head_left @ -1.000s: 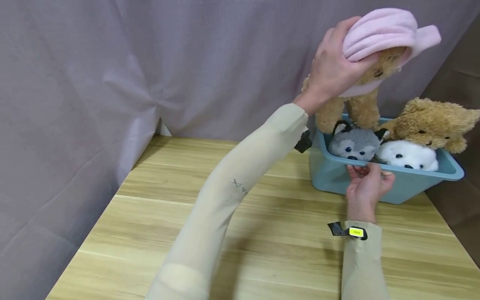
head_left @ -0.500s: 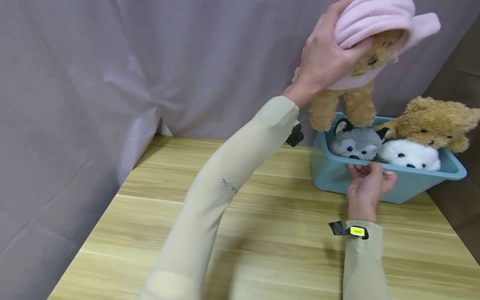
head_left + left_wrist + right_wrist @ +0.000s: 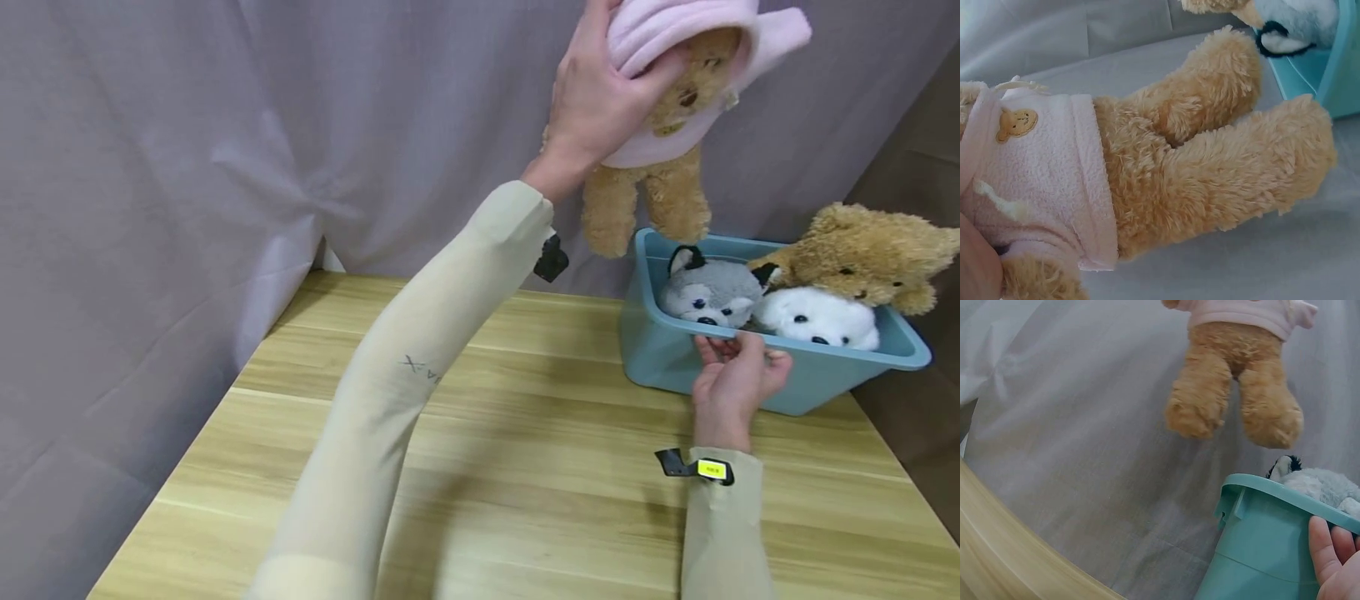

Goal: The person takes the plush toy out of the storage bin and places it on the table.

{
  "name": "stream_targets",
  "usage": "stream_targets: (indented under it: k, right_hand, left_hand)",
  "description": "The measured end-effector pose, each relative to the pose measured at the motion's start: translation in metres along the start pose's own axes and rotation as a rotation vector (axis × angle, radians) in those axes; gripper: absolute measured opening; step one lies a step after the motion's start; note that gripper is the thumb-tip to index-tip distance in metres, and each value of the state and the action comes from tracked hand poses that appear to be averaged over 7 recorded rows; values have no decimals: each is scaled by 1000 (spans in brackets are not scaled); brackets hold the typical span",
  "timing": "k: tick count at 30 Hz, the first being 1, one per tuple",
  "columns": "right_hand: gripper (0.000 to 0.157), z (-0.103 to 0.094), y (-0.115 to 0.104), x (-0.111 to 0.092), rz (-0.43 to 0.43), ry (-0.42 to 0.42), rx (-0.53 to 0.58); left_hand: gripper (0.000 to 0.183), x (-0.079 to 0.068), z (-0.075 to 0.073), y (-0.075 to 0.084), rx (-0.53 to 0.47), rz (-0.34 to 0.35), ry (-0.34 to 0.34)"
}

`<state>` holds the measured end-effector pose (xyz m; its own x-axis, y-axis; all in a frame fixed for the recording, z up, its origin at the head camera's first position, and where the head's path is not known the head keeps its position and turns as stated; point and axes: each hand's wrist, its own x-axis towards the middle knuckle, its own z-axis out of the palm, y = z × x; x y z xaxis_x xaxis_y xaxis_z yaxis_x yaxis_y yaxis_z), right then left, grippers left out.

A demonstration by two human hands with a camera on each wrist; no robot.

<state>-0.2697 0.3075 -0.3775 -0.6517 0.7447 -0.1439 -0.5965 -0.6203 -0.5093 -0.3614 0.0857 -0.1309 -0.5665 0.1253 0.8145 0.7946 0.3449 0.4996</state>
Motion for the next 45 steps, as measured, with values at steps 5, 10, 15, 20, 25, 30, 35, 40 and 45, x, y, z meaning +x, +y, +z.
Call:
stream_targets:
  k: [5,10,15,20,25,30,35,40,45]
  right_hand:
    - [28,1,1,0,-6,1,4]
    - [28,1,2,0,13,-6,2]
    - [29,2,3,2,19,-11,7]
    - [30,2,2,5,21,-13,19]
    - [29,-2,-1,7,26,2,20]
    - [29,-3,-2,7,24,6,29]
    - [28,-3,-2,7,17,-7,35]
    - [28,-2,-2,9,11,-6,33]
    - [25,-2,-4,10,-1,-7,33]
  left_hand:
    - [71,0,-10,-8,2,-1,26]
    - [69,-2,-25,-20,5,15,34]
    - [67,-3,-39,-32,21,-8,46]
    - [63,-6,-50,-44,35,-46,41]
    - [57,-9,-56,-54,33,-96,23]
    - [57,-11,-64,-64,48,-139,13]
    - [57,-14,-72,-76,81,-153,-13]
    - [56,-17,-78,-86,109,-161,-42]
    - [56,-22,-80,-94,114,-176,-75]
